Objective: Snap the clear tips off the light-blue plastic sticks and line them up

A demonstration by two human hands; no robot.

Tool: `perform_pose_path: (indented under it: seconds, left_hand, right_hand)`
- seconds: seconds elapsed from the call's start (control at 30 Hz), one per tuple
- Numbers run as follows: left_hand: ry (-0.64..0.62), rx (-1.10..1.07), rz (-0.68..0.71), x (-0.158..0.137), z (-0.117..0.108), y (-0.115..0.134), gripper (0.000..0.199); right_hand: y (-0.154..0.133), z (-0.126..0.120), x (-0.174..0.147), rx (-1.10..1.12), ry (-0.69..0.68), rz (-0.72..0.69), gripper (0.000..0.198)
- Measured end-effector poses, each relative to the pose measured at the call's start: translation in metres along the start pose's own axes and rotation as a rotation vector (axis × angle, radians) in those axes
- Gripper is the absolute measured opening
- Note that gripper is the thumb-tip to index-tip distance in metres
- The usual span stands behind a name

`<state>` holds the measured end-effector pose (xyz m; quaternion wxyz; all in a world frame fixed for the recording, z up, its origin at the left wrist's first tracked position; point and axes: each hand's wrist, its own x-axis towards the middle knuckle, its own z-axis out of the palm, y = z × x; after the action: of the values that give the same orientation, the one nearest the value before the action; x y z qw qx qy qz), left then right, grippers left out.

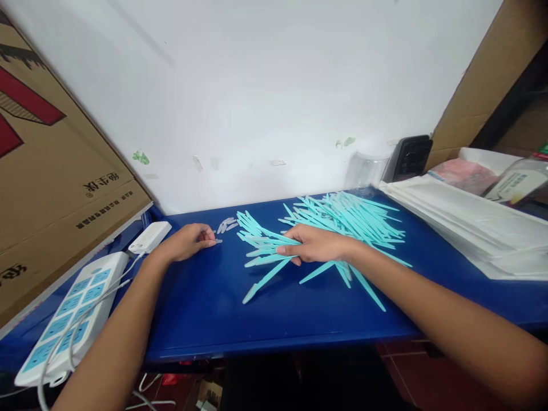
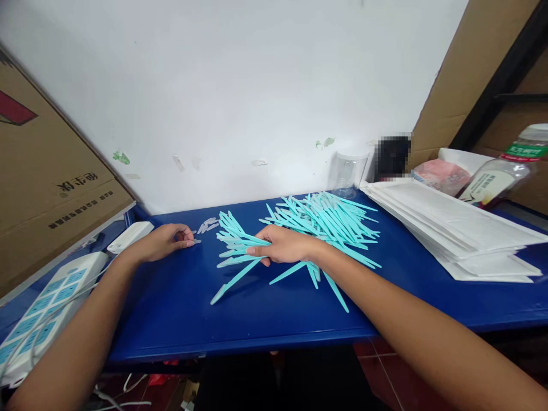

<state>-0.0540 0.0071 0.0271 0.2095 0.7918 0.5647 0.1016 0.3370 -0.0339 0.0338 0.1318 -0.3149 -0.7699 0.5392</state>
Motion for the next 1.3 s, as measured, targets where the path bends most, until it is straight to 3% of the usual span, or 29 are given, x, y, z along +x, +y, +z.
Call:
perform_pose_path:
  seconds: [0.43, 0.87, 1.3]
  left_hand:
    - [0.194, -0.514, 0.186, -0.01, 0.025, 0.085, 0.039]
    - [0.231, -0.438, 0.24, -0.014, 0.029, 0.091, 0.031]
    - [0.187, -0.497, 0.261, -0.015, 0.044, 0.109, 0.021]
  right_hand:
    - [0.006, 0.002, 0.004, 0.023, -0.114, 0.035, 0.051]
    - [0.006, 0.006, 0.006, 0.067, -0.2, 0.027, 0.051]
    - [0.012, 0.018, 0.011, 0.136, -0.181, 0.037, 0.053]
